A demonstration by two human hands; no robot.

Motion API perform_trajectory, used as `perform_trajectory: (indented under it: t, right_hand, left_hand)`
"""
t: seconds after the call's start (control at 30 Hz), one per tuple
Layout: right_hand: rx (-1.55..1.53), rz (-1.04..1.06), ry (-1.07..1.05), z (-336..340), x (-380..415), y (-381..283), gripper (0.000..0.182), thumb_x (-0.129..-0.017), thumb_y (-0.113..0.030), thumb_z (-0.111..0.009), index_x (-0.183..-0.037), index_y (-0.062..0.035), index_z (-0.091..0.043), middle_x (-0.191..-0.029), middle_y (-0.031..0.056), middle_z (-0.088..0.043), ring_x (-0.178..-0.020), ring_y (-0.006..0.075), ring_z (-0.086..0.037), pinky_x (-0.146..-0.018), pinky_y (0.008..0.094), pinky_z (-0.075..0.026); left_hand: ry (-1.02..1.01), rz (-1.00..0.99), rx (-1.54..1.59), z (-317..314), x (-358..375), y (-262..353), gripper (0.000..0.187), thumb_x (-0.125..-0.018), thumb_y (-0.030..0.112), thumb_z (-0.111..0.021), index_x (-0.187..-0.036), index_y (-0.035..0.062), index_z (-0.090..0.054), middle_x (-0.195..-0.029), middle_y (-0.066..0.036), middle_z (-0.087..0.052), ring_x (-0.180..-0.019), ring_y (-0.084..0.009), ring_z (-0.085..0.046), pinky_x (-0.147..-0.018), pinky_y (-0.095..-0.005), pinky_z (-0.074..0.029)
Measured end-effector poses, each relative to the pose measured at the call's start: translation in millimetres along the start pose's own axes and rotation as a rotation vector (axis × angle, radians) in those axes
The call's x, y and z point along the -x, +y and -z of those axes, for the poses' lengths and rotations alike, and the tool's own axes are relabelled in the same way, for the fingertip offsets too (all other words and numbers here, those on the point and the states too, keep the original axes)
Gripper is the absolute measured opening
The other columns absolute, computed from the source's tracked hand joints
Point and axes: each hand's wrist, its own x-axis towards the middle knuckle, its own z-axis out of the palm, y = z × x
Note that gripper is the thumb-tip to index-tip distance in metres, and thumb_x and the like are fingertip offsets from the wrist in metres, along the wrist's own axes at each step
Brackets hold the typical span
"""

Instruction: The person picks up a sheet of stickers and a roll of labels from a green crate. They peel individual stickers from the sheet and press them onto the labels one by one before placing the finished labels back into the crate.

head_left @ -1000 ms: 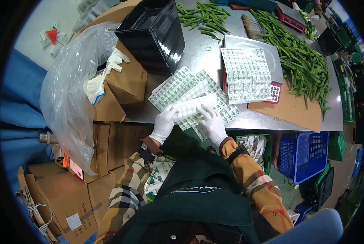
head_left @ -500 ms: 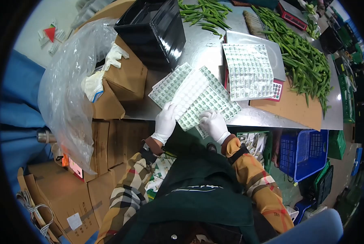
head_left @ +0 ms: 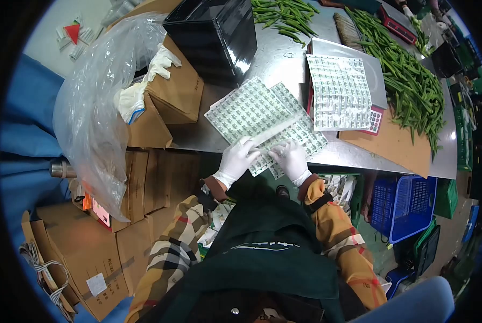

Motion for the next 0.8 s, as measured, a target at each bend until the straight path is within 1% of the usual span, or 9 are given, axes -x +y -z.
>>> perform_trajectory:
  t: [0.07,0.17,0.27,0.3,0.4,0.43,0.53,0.57,0.8]
  right_hand:
    - [0.011,0.035,0.039,-4,3,2,0.020,-0.077,-0.020,-0.072,-0.093,-0.0103,-0.067,-0.101,0.0040,-0.067,-0.097,0.0263,-0.060,-0.087,0.0416,-0.046]
    - [0.172,0.150,0.257,14,-1,-27,0.035,-0.078,-0.021,-0.071,-0.110,-0.0105,-0.061,-0.118,0.0067,-0.061,-0.109,0.0278,-0.056,-0.091,0.0432,-0.044]
    - [0.188,0.267,-0.117,1,12,-28,0.046,-0.078,-0.023,-0.069,-0.120,-0.0103,-0.056,-0.126,0.0095,-0.056,-0.115,0.0294,-0.053,-0.095,0.0434,-0.042]
    - [0.290,0.273,-0.210,-6,16,-24,0.040,-0.078,-0.022,-0.066,-0.115,-0.0085,-0.060,-0.121,0.0094,-0.059,-0.115,0.0289,-0.053,-0.096,0.0420,-0.042]
    - [0.270,0.312,-0.194,-17,23,-7,0.032,-0.077,-0.019,-0.064,-0.107,-0.0075,-0.063,-0.120,0.0099,-0.060,-0.117,0.0277,-0.052,-0.095,0.0419,-0.042]
    - [0.246,0.284,-0.157,-22,22,-3,0.020,-0.077,-0.016,-0.062,-0.094,-0.0070,-0.065,-0.108,0.0098,-0.064,-0.104,0.0262,-0.059,-0.086,0.0402,-0.045]
    - [0.241,0.126,-0.280,-19,18,-2,0.011,-0.078,-0.016,-0.062,-0.087,-0.0093,-0.064,-0.093,0.0083,-0.065,-0.087,0.0253,-0.063,-0.075,0.0389,-0.047]
    - [0.183,0.086,-0.167,-18,15,-5,0.010,-0.079,-0.017,-0.070,-0.078,-0.0098,-0.063,-0.078,0.0059,-0.063,-0.076,0.0270,-0.061,-0.071,0.0389,-0.045]
    - [-0.024,-0.101,-0.056,-9,3,-2,0.021,-0.070,-0.023,-0.077,-0.070,-0.0104,-0.061,-0.070,0.0092,-0.061,-0.069,0.0298,-0.060,-0.075,0.0398,-0.045]
  left_hand:
    - [0.007,0.037,0.027,-8,2,-11,0.023,-0.083,0.017,-0.071,-0.102,0.0070,-0.063,-0.100,-0.012,-0.064,-0.085,-0.0317,-0.066,-0.071,-0.0381,-0.053]
    - [0.179,0.034,0.024,-3,-3,-12,0.011,-0.088,0.014,-0.064,-0.096,0.0088,-0.060,-0.089,-0.009,-0.062,-0.079,-0.0315,-0.065,-0.065,-0.0388,-0.052]
    - [0.298,0.061,0.007,-5,-10,-24,0.008,-0.090,0.009,-0.059,-0.098,0.0092,-0.060,-0.092,-0.010,-0.063,-0.079,-0.0324,-0.065,-0.066,-0.0391,-0.053]
    - [0.311,0.050,0.004,1,-13,-16,0.019,-0.091,0.006,-0.055,-0.108,0.0109,-0.062,-0.100,-0.011,-0.064,-0.080,-0.0327,-0.065,-0.067,-0.0394,-0.053]
    - [0.251,0.020,0.045,11,-19,-6,0.028,-0.090,0.004,-0.054,-0.115,0.0127,-0.063,-0.109,-0.009,-0.065,-0.083,-0.0333,-0.066,-0.069,-0.0393,-0.054]
    - [0.219,0.013,0.050,12,-18,-7,0.026,-0.091,0.003,-0.053,-0.113,0.0114,-0.065,-0.109,-0.010,-0.065,-0.087,-0.0329,-0.065,-0.072,-0.0384,-0.054]
    - [0.103,0.026,0.069,14,-14,-6,0.022,-0.092,0.003,-0.054,-0.108,0.0080,-0.068,-0.110,-0.012,-0.066,-0.096,-0.0318,-0.065,-0.078,-0.0360,-0.053]
    - [0.056,0.046,0.073,14,-13,-7,0.021,-0.091,0.003,-0.055,-0.106,0.0073,-0.069,-0.111,-0.012,-0.066,-0.096,-0.0314,-0.066,-0.079,-0.0355,-0.053]
    - [-0.038,0.002,0.167,15,-6,2,0.019,-0.084,0.012,-0.069,-0.101,0.0053,-0.069,-0.104,-0.012,-0.066,-0.093,-0.0313,-0.066,-0.078,-0.0337,-0.053]
